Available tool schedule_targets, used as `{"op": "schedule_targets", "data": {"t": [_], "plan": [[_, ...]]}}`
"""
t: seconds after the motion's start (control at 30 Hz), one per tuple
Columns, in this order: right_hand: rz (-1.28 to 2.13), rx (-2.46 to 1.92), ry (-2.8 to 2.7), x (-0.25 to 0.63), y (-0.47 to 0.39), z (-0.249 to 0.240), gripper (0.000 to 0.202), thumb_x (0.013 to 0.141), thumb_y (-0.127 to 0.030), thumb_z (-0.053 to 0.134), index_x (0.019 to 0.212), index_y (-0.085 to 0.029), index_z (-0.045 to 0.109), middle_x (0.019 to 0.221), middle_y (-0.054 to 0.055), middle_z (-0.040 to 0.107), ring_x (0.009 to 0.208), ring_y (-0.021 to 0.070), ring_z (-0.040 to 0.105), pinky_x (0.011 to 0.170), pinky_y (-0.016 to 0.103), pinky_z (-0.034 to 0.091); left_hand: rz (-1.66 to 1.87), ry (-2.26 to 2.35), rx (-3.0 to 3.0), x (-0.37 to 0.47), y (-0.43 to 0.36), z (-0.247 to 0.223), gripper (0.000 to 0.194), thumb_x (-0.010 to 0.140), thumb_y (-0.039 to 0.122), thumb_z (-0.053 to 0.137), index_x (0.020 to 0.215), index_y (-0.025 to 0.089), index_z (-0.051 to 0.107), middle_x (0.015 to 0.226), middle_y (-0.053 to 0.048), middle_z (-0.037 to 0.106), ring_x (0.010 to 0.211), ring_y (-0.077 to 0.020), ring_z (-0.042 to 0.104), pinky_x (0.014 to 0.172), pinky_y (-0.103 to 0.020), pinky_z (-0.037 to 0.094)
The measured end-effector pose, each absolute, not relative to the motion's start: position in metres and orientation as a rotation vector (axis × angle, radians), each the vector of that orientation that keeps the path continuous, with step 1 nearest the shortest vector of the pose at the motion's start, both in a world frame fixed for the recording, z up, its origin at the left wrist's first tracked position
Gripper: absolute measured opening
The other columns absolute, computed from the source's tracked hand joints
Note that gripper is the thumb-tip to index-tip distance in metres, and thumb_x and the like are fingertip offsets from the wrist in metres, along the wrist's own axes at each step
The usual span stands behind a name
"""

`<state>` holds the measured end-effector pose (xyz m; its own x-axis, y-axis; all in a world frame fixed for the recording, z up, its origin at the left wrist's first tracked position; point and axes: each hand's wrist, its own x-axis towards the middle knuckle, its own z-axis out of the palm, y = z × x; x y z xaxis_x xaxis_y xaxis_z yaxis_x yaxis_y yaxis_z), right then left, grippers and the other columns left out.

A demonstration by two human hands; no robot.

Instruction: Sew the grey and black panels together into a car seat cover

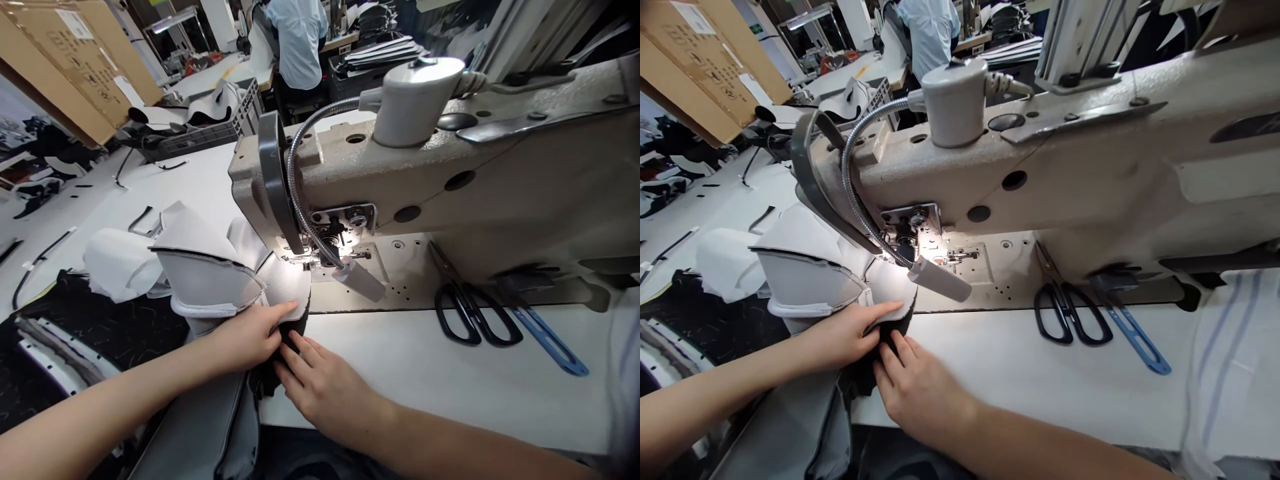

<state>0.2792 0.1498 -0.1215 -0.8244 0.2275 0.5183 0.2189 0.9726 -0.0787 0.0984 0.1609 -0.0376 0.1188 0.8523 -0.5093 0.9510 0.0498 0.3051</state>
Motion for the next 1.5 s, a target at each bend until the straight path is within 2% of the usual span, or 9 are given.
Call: {"op": "schedule_targets", "data": {"t": [0.3, 0.57, 0.73, 1.03, 1.2, 1.3, 1.37, 1.43, 1.5], "plan": [[0.022, -0.259, -2.627, 0.277, 0.171, -0.122, 0.038, 0.091, -0.029, 0.049, 0.118, -0.005, 0.061, 0.122, 0.020, 0.060, 0.117, 0.0342, 0.053, 0.098, 0.044, 0.047, -0.171, 1.797, 1.911, 0.103, 0.191, -0.040, 0.055, 0.080, 0.016, 0.041, 0.133, 0.025, 0.051, 0.133, 0.001, 0.056, 0.119, -0.0186, 0.054, 0.099, -0.026, 0.043], [-0.050, -0.271, -2.662, 0.276, 0.189, -0.120, 0.032, 0.089, -0.015, 0.047, 0.116, -0.001, 0.061, 0.118, 0.021, 0.061, 0.120, 0.0323, 0.052, 0.103, 0.043, 0.045, -0.300, 1.905, 2.092, 0.117, 0.203, -0.043, 0.033, 0.083, 0.017, 0.037, 0.108, 0.020, 0.059, 0.088, -0.006, 0.068, 0.080, -0.0230, 0.064, 0.069, -0.031, 0.048], [-0.049, -0.320, -2.641, 0.275, 0.190, -0.118, 0.033, 0.088, -0.009, 0.044, 0.115, 0.001, 0.061, 0.115, 0.020, 0.062, 0.113, 0.0303, 0.056, 0.101, 0.040, 0.047, -0.334, 1.725, 2.145, 0.112, 0.195, -0.039, 0.035, 0.082, 0.016, 0.040, 0.114, 0.019, 0.052, 0.093, -0.007, 0.062, 0.086, -0.0203, 0.060, 0.075, -0.029, 0.046], [-0.027, -0.367, -2.570, 0.277, 0.202, -0.120, 0.030, 0.085, -0.006, 0.045, 0.109, 0.000, 0.063, 0.111, 0.019, 0.062, 0.108, 0.0276, 0.057, 0.096, 0.038, 0.048, -0.480, 1.891, 2.249, 0.126, 0.201, -0.046, 0.031, 0.086, 0.011, 0.033, 0.106, 0.015, 0.057, 0.085, -0.009, 0.062, 0.073, -0.0219, 0.061, 0.066, -0.031, 0.046], [0.041, -0.464, -2.551, 0.279, 0.218, -0.115, 0.031, 0.084, -0.004, 0.042, 0.108, -0.003, 0.062, 0.106, 0.016, 0.061, 0.104, 0.0251, 0.055, 0.093, 0.037, 0.047, -0.399, 1.828, 2.385, 0.125, 0.209, -0.046, 0.030, 0.092, 0.017, 0.030, 0.096, 0.014, 0.060, 0.084, -0.009, 0.061, 0.079, -0.0221, 0.060, 0.073, -0.031, 0.047], [0.219, -0.474, -2.605, 0.284, 0.218, -0.110, 0.020, 0.084, -0.012, 0.047, 0.093, -0.011, 0.065, 0.094, 0.012, 0.061, 0.093, 0.0237, 0.055, 0.086, 0.039, 0.047, -0.276, 1.864, 2.372, 0.122, 0.208, -0.048, 0.031, 0.094, 0.023, 0.031, 0.089, 0.015, 0.060, 0.084, -0.008, 0.061, 0.082, -0.0214, 0.060, 0.078, -0.032, 0.047], [0.388, -0.334, -2.644, 0.286, 0.209, -0.109, 0.013, 0.083, -0.025, 0.056, 0.084, -0.016, 0.065, 0.091, 0.009, 0.060, 0.094, 0.0246, 0.054, 0.094, 0.045, 0.041, -0.187, 1.933, 2.295, 0.121, 0.203, -0.048, 0.028, 0.093, 0.028, 0.035, 0.098, 0.015, 0.059, 0.090, -0.009, 0.062, 0.086, -0.0224, 0.060, 0.080, -0.034, 0.047], [0.567, -0.085, -2.685, 0.286, 0.192, -0.106, 0.026, 0.078, -0.041, 0.065, 0.085, -0.016, 0.064, 0.092, 0.009, 0.062, 0.095, 0.0256, 0.055, 0.102, 0.050, 0.034, -0.134, 1.954, 2.214, 0.123, 0.194, -0.045, 0.036, 0.091, 0.036, 0.041, 0.118, 0.014, 0.052, 0.106, -0.011, 0.060, 0.099, -0.0251, 0.057, 0.088, -0.037, 0.046], [0.826, 0.114, -2.705, 0.282, 0.173, -0.098, 0.048, 0.074, -0.049, 0.070, 0.101, -0.009, 0.062, 0.092, 0.010, 0.065, 0.088, 0.0222, 0.060, 0.100, 0.041, 0.040, -0.195, 1.933, 2.155, 0.127, 0.180, -0.040, 0.063, 0.083, 0.047, 0.052, 0.134, 0.012, 0.039, 0.128, -0.017, 0.049, 0.119, -0.0305, 0.046, 0.099, -0.042, 0.040]]}}
